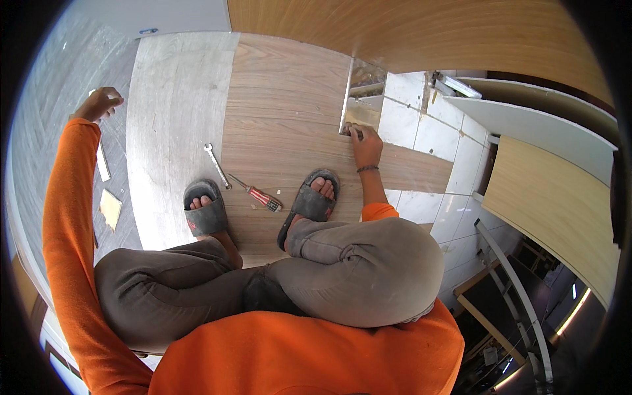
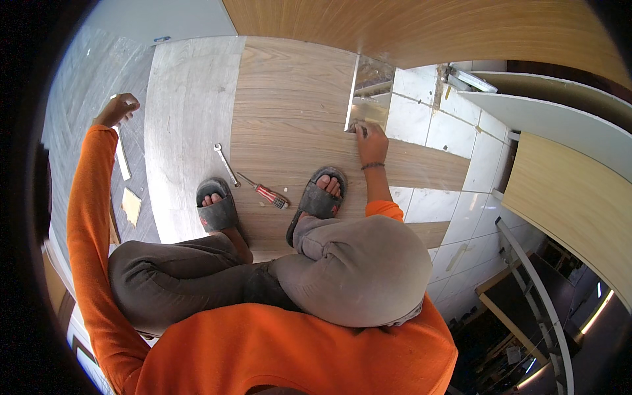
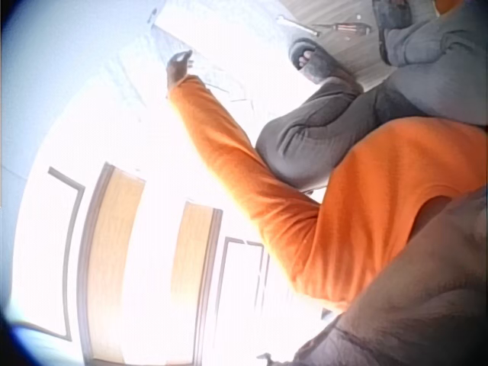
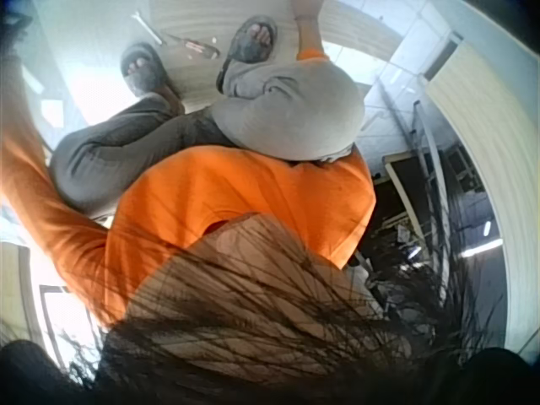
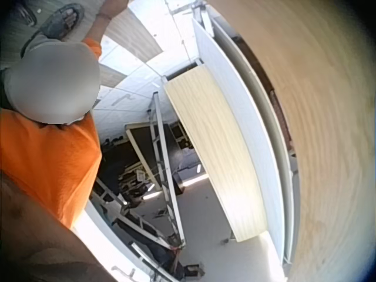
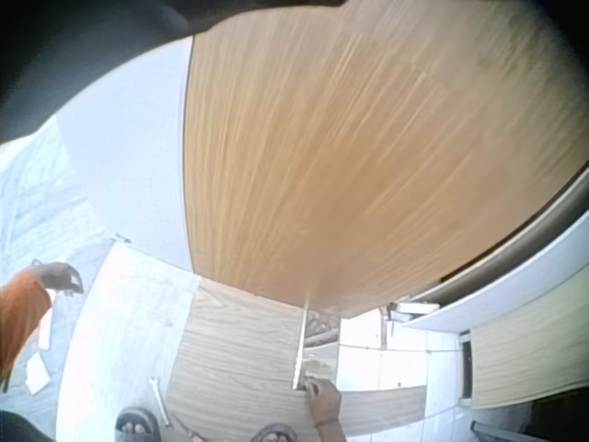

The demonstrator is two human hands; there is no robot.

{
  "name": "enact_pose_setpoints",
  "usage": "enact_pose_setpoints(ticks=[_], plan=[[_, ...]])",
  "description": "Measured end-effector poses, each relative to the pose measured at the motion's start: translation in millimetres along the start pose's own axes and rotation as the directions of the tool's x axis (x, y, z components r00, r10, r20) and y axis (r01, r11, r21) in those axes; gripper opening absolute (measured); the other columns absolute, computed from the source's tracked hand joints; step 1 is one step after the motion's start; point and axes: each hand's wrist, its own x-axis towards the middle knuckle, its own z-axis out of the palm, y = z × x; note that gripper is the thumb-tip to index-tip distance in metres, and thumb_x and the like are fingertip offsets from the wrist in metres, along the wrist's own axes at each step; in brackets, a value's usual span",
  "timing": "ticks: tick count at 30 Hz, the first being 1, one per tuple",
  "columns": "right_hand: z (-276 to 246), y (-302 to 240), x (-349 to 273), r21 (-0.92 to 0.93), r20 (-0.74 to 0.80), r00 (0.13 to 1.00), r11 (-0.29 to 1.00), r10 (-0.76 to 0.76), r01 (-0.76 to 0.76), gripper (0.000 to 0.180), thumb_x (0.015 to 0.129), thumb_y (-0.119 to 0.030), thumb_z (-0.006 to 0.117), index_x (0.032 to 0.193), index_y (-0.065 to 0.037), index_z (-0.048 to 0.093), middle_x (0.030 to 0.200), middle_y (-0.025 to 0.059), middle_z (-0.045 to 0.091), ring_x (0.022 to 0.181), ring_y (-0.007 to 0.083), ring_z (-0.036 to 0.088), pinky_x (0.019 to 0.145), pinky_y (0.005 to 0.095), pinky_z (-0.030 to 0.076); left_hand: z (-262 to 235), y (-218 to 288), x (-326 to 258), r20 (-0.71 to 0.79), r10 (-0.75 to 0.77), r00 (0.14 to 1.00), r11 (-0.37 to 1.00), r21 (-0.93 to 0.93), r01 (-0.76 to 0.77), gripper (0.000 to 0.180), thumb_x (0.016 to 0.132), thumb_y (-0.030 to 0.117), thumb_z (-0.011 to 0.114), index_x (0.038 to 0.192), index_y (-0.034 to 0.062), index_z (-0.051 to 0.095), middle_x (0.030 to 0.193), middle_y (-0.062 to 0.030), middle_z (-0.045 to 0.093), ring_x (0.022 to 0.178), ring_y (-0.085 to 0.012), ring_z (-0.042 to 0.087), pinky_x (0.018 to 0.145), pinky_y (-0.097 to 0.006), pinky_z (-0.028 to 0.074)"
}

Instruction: The person sits on the floor and uses a screwdriver and a wrench to adjust a metal transition strip or bracket at the edge of a wooden floor. They repeatedly tighten and loosen screws to align the metal piece with the flooring.

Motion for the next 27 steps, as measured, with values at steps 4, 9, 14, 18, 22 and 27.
enact_pose_setpoints(ticks=[4, 9, 14, 18, 22, 27], plan=[[6.1, 7.9, -3.0, -0.032, -0.009, 1.000, 0.999, -0.017, 0.017, 0.012, 0.082, -0.016, 0.070, 0.090, -0.007, 0.073, 0.092, 0.0125, 0.070, 0.085, 0.0307, 0.067, 0.077, 0.0391, 0.053, 4.0, -14.0, 9.2, -0.039, 0.012, 0.999, 1.000, 0.010, -0.012, 0.033, 0.093, 0.032, 0.061, 0.117, 0.0088, 0.064, 0.088, -0.0165, 0.068, 0.072, -0.0238, 0.066, 0.055, -0.039, 0.052], [-0.2, -0.6, 4.4, -0.043, 0.007, 0.999, 0.999, -0.031, 0.032, 0.013, 0.082, -0.017, 0.071, 0.091, -0.007, 0.072, 0.090, 0.0132, 0.070, 0.084, 0.0312, 0.067, 0.076, 0.0391, 0.053, -0.1, -11.9, 6.0, -0.010, 0.021, 1.000, 0.999, 0.031, -0.021, 0.034, 0.093, 0.032, 0.061, 0.117, 0.0070, 0.064, 0.089, -0.0199, 0.069, 0.086, -0.0301, 0.070, 0.072, -0.044, 0.056], [0.8, -2.5, 2.8, -0.072, 0.053, 0.998, 0.997, 0.040, -0.036, 0.014, 0.083, -0.020, 0.070, 0.089, -0.008, 0.071, 0.087, 0.0122, 0.069, 0.082, 0.0319, 0.066, 0.074, 0.0408, 0.053, 2.7, -18.2, 9.9, -0.046, 0.059, 0.997, 0.998, 0.023, -0.058, 0.034, 0.093, 0.031, 0.062, 0.115, 0.0056, 0.065, 0.086, -0.0191, 0.070, 0.081, -0.0286, 0.070, 0.073, -0.043, 0.055], [3.8, -4.2, 1.5, -0.043, -0.011, 1.000, 0.999, 0.024, -0.024, 0.013, 0.083, -0.019, 0.070, 0.087, -0.007, 0.070, 0.087, 0.0120, 0.069, 0.082, 0.0316, 0.066, 0.073, 0.0408, 0.053, 1.8, -24.7, 15.2, -0.038, 0.062, 0.997, 0.998, 0.014, -0.061, 0.033, 0.093, 0.031, 0.062, 0.114, 0.0054, 0.065, 0.085, -0.0189, 0.070, 0.080, -0.0283, 0.070, 0.072, -0.043, 0.055], [0.7, -6.1, 2.5, -0.033, -0.047, 0.999, 0.999, -0.017, 0.015, 0.011, 0.082, -0.016, 0.071, 0.086, -0.006, 0.071, 0.087, 0.0129, 0.069, 0.080, 0.0309, 0.066, 0.073, 0.0386, 0.053, 2.0, -18.5, 12.1, -0.024, 0.065, 0.998, 0.998, 0.023, -0.064, 0.033, 0.093, 0.031, 0.062, 0.115, 0.0057, 0.065, 0.086, -0.0188, 0.070, 0.080, -0.0281, 0.070, 0.072, -0.042, 0.055], [1.3, -0.6, 3.2, 0.000, 0.010, 1.000, 1.000, 0.019, -0.019, 0.010, 0.081, -0.014, 0.072, 0.086, -0.005, 0.072, 0.088, 0.0130, 0.070, 0.079, 0.0300, 0.067, 0.072, 0.0374, 0.053, 4.4, -28.4, 20.5, -0.037, 0.071, 0.997, 0.997, 0.011, -0.071, 0.034, 0.093, 0.031, 0.061, 0.116, 0.0067, 0.065, 0.087, -0.0191, 0.070, 0.081, -0.0288, 0.070, 0.072, -0.043, 0.054]])
